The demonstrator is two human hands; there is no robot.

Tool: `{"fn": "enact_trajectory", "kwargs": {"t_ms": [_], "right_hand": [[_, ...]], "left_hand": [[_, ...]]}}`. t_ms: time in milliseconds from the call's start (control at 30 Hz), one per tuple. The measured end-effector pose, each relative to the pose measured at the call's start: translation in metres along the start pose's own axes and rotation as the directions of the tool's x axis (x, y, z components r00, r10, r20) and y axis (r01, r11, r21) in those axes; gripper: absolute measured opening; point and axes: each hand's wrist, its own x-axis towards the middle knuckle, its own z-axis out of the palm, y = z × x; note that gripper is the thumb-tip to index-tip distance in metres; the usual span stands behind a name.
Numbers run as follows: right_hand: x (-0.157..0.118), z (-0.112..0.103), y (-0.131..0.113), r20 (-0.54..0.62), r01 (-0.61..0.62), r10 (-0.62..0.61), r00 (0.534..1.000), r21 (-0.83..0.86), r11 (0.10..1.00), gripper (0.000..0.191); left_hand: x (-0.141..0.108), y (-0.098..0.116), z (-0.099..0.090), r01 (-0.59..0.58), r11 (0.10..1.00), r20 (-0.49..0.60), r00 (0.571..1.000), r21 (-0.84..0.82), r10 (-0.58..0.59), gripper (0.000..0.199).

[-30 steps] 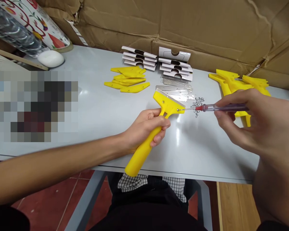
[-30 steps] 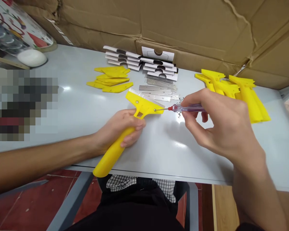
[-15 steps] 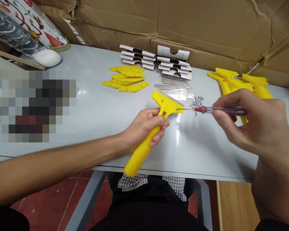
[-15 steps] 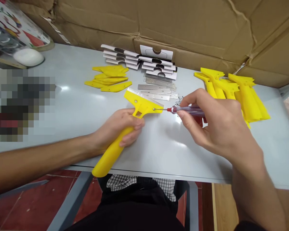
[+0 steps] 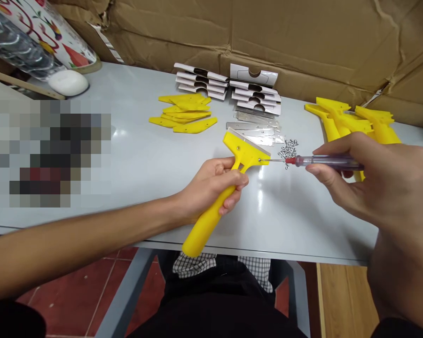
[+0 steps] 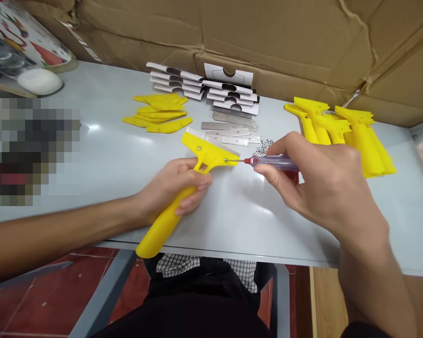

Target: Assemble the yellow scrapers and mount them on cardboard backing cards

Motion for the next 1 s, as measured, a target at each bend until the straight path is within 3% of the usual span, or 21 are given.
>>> {"fn": "enact_trajectory", "kwargs": {"t_ms": [67, 267, 367, 467, 667, 867, 1000], "right_hand": [[0.0004, 0.0005, -0.0001, -0.039, -0.004, 0.001, 0.999, -0.066, 0.998, 0.027], [-0.0008, -0.0035, -0.0054, 0.064, -0.067, 0.06, 0.996, 0.114, 0.991, 0.024], [-0.0008, -0.0023, -0.0052, 0.016, -0.023, 0.023, 1.0, 0.017, 1.0, 0.014], [-0.0001, 0.0004, -0.0036, -0.032, -0.009, 0.007, 0.999, -0.055, 0.998, 0.023], [-0.0004, 0.0001, -0.0044, 0.058, -0.074, 0.066, 0.996, 0.131, 0.989, 0.022], [0.0002, 0.0011, -0.0042, 0.014, -0.051, 0.051, 0.999, 0.025, 0.998, 0.018], [-0.0011, 0.0007, -0.0039, 0.054, -0.069, 0.064, 0.996, 0.104, 0.992, 0.028]], "left_hand": [[-0.0001, -0.0006, 0.0001, -0.005, 1.0, -0.001, 1.0, 0.017, 0.005, 0.016], [-0.0004, -0.0012, 0.0004, -0.003, 1.0, 0.004, 1.0, 0.031, 0.003, 0.016], [-0.0001, -0.0017, -0.0006, -0.002, 0.999, 0.0, 1.0, 0.032, 0.002, 0.016], [0.0001, -0.0019, -0.0012, -0.003, 1.0, -0.001, 1.0, 0.03, 0.004, 0.017], [0.0003, -0.0005, 0.0, 0.004, 1.0, -0.003, 1.0, 0.029, -0.004, 0.016], [0.0007, -0.0001, 0.0001, 0.004, 1.0, -0.009, 1.0, 0.016, -0.004, 0.015], [0.0005, -0.0008, 0.0, 0.005, 1.0, -0.011, 1.0, 0.012, -0.005, 0.015]]}}
